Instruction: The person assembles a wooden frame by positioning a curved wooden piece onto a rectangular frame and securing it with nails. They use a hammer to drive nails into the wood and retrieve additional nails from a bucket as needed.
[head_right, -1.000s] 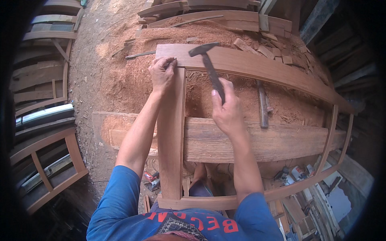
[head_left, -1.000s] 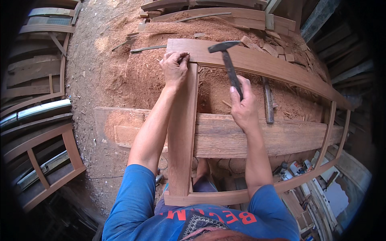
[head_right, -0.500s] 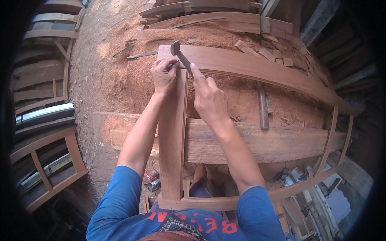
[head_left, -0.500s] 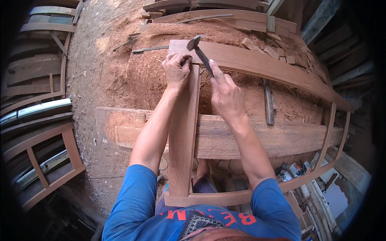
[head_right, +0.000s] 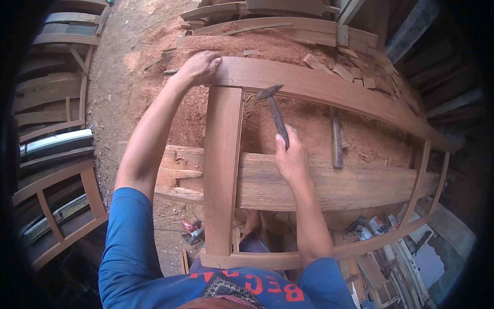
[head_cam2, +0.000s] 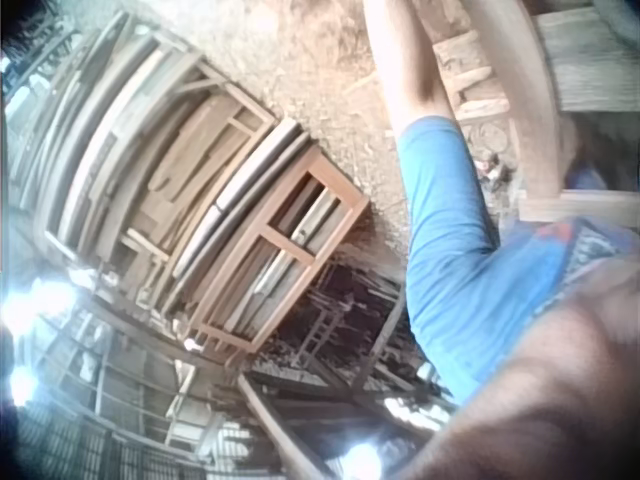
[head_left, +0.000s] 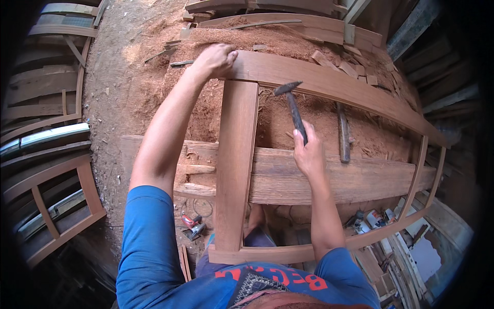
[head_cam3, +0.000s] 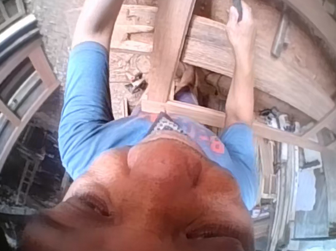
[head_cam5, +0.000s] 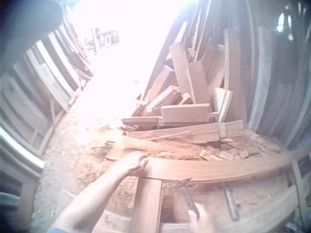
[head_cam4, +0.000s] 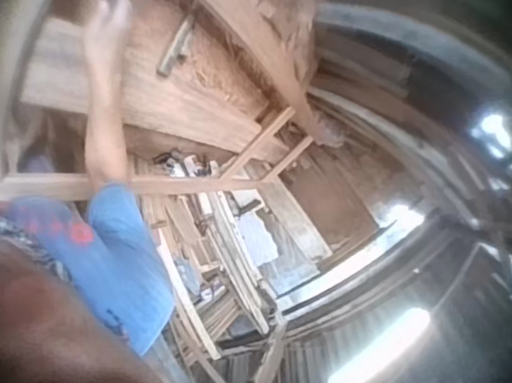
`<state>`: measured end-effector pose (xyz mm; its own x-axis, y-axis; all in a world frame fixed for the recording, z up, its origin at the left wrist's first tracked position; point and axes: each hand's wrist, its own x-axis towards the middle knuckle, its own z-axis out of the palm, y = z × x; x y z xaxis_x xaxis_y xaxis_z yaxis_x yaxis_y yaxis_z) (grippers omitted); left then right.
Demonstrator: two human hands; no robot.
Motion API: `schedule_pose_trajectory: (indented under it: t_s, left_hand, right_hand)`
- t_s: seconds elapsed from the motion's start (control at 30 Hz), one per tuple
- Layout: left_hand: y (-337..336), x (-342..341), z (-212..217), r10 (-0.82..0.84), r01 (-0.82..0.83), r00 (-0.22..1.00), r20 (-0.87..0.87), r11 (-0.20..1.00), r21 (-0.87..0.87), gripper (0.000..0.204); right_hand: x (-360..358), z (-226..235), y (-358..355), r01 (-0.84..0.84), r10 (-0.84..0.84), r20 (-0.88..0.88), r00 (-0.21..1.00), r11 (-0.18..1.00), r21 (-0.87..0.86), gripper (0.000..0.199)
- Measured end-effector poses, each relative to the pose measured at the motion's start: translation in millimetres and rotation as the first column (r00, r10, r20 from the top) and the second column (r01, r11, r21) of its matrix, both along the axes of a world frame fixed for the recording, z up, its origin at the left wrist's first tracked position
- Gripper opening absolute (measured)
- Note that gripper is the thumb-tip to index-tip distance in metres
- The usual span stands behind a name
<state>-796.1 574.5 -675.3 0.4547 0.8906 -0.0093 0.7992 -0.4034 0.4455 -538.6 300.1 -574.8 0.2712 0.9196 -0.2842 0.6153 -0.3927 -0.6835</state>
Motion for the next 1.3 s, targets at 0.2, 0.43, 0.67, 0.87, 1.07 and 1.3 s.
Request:
schedule_pose_trajectory:
  t_s: [0.2, 0.43, 0.67, 0.87, 1.07, 1.3]
  left_hand:
    - [-25.3, 15.7, -6.8, 0.166, -0.164, 0.978, 0.125, 0.986, -0.026, 0.032]
    - [-22.6, 10.7, -12.8, 0.154, -0.146, 0.980, 0.125, 0.987, -0.071, 0.037]
    - [-20.8, 4.1, 20.8, 0.014, -0.040, 0.996, -0.083, 0.948, -0.317, 0.090]
    - [-12.7, -1.7, 44.6, -0.092, 0.058, 0.993, -0.068, 0.919, -0.391, 0.113]
    - [-7.5, -9.0, 33.2, -0.063, 0.050, 0.998, -0.024, 0.934, -0.354, 0.113]
    - [-5.3, -0.6, 11.1, -0.113, 0.109, 0.993, -0.043, 0.990, -0.092, 0.096]
  right_hand:
    - [-9.3, 0.6, -24.1, 0.005, -0.009, -0.051, 0.999, 0.997, -0.079, 0.037]
    - [-19.6, 7.5, -16.1, -0.095, 0.097, -0.011, 0.995, 0.990, 0.104, 0.038]
    - [-39.5, -9.1, -6.1, -0.216, 0.208, 0.124, 0.970, 0.975, 0.055, 0.043]
    - [-39.3, -17.1, -11.1, -0.210, 0.195, 0.108, 0.975, 0.967, 0.143, 0.046]
    - [-42.2, -19.2, 2.3, -0.240, 0.230, 0.088, 0.969, 0.962, 0.129, 0.046]
    - [2.3, -6.6, 66.3, -0.270, 0.209, 0.211, 0.955, 0.905, 0.328, 0.037]
